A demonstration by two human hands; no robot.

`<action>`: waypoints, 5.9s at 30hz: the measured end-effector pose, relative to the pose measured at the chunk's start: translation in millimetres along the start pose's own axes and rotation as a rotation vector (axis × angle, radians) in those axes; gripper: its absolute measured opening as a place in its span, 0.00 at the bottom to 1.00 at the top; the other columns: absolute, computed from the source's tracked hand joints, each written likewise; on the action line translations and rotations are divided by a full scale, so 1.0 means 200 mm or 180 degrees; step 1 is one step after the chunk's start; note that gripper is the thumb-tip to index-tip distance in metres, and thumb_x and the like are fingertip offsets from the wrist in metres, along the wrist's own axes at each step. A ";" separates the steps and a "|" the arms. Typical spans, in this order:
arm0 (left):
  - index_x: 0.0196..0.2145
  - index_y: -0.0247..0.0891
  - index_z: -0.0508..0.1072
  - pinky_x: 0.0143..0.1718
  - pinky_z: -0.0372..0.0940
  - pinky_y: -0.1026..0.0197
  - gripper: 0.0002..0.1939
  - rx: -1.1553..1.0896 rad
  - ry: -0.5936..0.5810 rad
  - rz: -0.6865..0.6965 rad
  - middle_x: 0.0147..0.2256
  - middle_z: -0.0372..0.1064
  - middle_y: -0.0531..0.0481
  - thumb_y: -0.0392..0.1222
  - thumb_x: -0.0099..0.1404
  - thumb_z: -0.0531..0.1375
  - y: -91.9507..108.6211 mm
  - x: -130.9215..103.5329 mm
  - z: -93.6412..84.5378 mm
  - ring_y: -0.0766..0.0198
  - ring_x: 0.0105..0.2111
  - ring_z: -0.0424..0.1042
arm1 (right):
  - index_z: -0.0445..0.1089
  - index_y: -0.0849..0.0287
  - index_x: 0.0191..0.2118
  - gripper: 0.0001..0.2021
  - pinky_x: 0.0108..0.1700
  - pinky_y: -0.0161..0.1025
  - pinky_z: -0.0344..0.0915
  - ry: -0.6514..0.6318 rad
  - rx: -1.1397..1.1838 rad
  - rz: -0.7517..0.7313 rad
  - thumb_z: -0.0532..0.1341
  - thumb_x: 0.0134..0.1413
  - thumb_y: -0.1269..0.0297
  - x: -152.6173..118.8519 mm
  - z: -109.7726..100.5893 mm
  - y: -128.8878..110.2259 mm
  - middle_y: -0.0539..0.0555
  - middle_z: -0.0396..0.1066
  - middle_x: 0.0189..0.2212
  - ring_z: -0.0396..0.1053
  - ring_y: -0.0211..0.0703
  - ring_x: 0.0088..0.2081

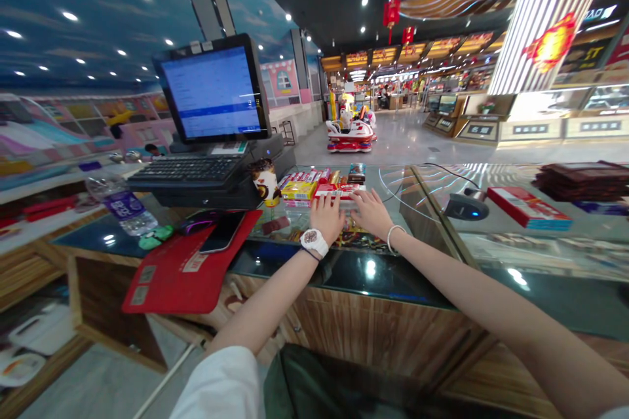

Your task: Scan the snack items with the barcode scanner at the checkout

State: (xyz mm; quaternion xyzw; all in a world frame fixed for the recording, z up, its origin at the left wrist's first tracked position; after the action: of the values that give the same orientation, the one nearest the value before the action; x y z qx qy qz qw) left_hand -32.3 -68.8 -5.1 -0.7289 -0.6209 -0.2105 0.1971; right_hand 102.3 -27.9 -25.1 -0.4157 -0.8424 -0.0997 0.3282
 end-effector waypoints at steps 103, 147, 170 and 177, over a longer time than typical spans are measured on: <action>0.60 0.34 0.66 0.63 0.57 0.50 0.24 -0.1342 -0.0666 0.1859 0.61 0.65 0.40 0.28 0.68 0.49 1.81 0.35 0.27 0.53 0.63 0.60 | 0.74 0.62 0.48 0.19 0.58 0.50 0.59 0.0538 -0.1237 0.2348 0.64 0.53 0.57 -0.93 -0.90 1.26 0.66 0.70 0.49 0.68 0.57 0.51; 0.49 0.39 0.68 0.69 0.44 0.40 0.19 -0.0669 0.0874 0.1490 0.67 0.54 0.40 0.37 0.59 0.60 0.37 0.35 -0.17 0.49 0.69 0.49 | 0.65 0.54 0.60 0.26 0.69 0.62 0.47 0.0062 -0.0437 -0.0712 0.60 0.54 0.63 -0.26 -0.73 0.54 0.58 0.51 0.69 0.47 0.54 0.70; 0.51 0.41 0.72 0.69 0.47 0.43 0.19 -0.0427 0.0601 0.1504 0.65 0.59 0.44 0.47 0.63 0.63 0.40 0.31 -0.10 0.50 0.64 0.58 | 0.60 0.56 0.64 0.26 0.70 0.65 0.38 0.0191 -0.0700 -0.0045 0.57 0.62 0.62 -0.26 -0.58 0.57 0.59 0.47 0.71 0.42 0.57 0.71; 0.53 0.40 0.70 0.70 0.44 0.41 0.22 -0.0479 0.0444 0.1569 0.67 0.53 0.42 0.46 0.63 0.63 0.39 0.30 -0.09 0.50 0.68 0.52 | 0.61 0.57 0.63 0.25 0.70 0.63 0.38 0.0111 -0.0670 -0.0082 0.57 0.61 0.63 -0.27 -0.57 0.59 0.59 0.50 0.70 0.45 0.56 0.71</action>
State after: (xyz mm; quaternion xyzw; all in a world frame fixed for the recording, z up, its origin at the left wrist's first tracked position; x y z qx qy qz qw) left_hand 52.7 -41.7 41.3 -0.8545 -0.3922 -0.2514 0.2299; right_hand 269.7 -38.3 15.8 -0.4352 -0.8267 -0.1991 0.2960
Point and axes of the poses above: each hand's wrist, its own x-axis towards the middle knuckle, its own z-axis out of the palm, y = z × x, the point moved 3 cm from there along x, towards the middle knuckle
